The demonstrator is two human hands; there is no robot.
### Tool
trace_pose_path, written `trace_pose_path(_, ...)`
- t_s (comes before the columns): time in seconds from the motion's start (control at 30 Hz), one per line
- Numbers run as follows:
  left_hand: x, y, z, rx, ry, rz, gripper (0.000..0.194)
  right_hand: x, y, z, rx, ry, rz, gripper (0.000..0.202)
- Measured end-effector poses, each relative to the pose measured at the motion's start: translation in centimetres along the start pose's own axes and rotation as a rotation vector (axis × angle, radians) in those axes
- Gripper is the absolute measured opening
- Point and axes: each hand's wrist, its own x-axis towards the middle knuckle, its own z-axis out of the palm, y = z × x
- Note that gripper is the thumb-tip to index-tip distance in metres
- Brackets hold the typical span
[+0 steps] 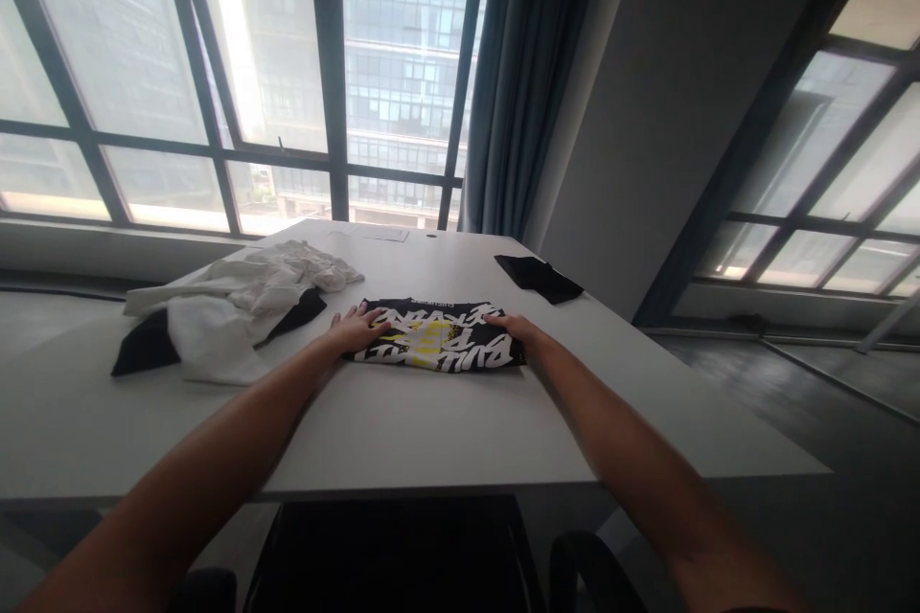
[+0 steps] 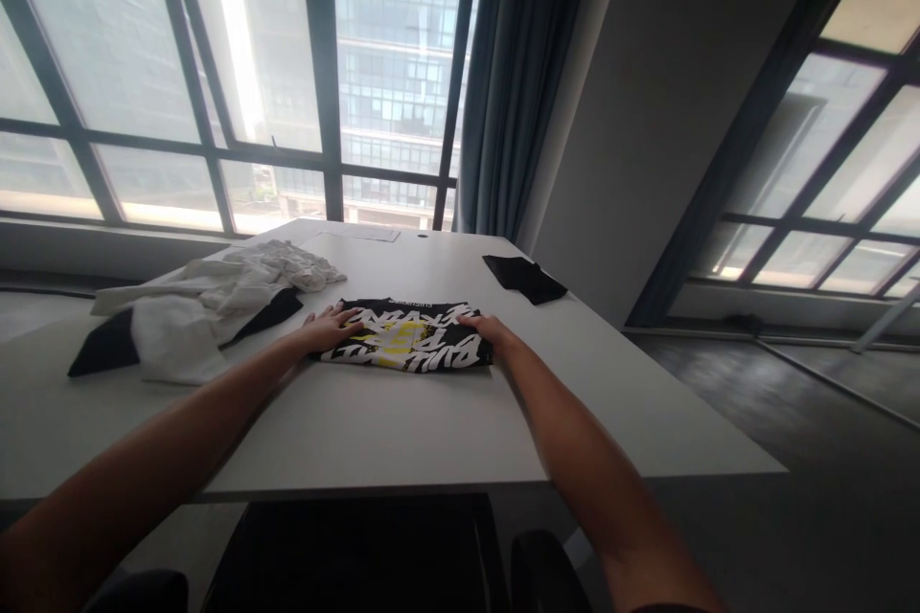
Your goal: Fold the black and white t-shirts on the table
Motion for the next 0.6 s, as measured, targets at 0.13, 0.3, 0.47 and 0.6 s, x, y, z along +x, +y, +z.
trace_pose_path(0.13,-0.4,0.5,-0.5,0.009,-0.023,0.025,0.077,-0.5,-0.1,0.4,-0.045,-0.008,-0.105,0.018)
trace_pose_path(0.3,0.8,-0.8,-1.6,-0.035,-0.112,0.134,0.078,0.5,-1.3,-0.5,-0.092,0.052,-0.326,0.035)
trace_pose_path(0.47,3.4,-3.1,-1.5,-0.144,0.058,0.154,0.076,3.3,-4.9,-1.8,-0.152,0.086,-0.455,0.045)
trace_pose_path(0.6,4.6,-3.2,-0.7,-0.070,0.110,0.169,0.064,5.9,-8.6,-1.9,-0.196,-0.019,-0.427,0.053)
